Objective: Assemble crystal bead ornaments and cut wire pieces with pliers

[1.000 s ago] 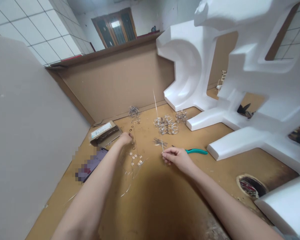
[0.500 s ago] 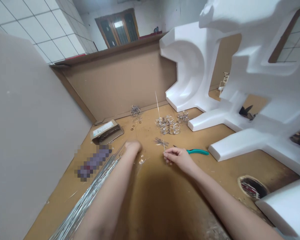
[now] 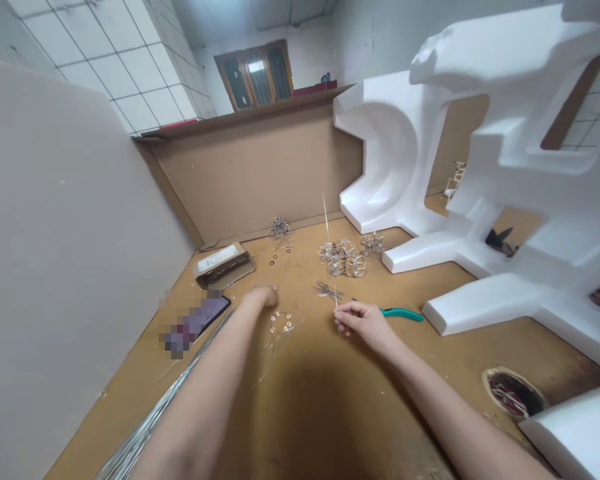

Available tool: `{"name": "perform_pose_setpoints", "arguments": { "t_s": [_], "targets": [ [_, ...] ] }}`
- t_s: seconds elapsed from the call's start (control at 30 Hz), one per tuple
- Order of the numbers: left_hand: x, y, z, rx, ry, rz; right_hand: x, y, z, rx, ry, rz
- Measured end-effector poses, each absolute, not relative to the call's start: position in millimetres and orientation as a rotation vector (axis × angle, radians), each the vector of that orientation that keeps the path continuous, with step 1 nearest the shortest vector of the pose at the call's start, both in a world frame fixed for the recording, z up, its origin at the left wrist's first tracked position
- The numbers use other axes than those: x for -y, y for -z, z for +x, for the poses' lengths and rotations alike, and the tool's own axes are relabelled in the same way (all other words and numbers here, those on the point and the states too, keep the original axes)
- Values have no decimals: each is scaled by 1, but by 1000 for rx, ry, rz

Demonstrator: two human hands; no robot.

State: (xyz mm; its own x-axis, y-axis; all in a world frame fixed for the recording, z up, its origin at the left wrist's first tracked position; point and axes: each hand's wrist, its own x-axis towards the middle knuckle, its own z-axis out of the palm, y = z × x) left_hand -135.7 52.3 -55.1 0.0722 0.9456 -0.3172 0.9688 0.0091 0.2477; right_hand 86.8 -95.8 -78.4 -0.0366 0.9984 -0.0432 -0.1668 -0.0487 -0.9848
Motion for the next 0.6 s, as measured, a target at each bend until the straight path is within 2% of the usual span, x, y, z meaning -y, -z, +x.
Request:
{"name": "perform_pose_setpoints", "arguments": {
  "t_s": [0.1,0.27,0.43,0.6],
  "targets": [
    [-44,41,-145,-1794,13,1846,96,79,87,1091,-1351,-1115],
    [-3,35,-135,-1474,-326,1776,98,84,85,1097,-1374,-1124],
    [47,59,-98,-1138,-544,1770,99,90,83,1154,-1279,-1185],
    [58,85,-73,-1035,-662,1846,98,95,87,1318,-966,-1298]
  ]
}}
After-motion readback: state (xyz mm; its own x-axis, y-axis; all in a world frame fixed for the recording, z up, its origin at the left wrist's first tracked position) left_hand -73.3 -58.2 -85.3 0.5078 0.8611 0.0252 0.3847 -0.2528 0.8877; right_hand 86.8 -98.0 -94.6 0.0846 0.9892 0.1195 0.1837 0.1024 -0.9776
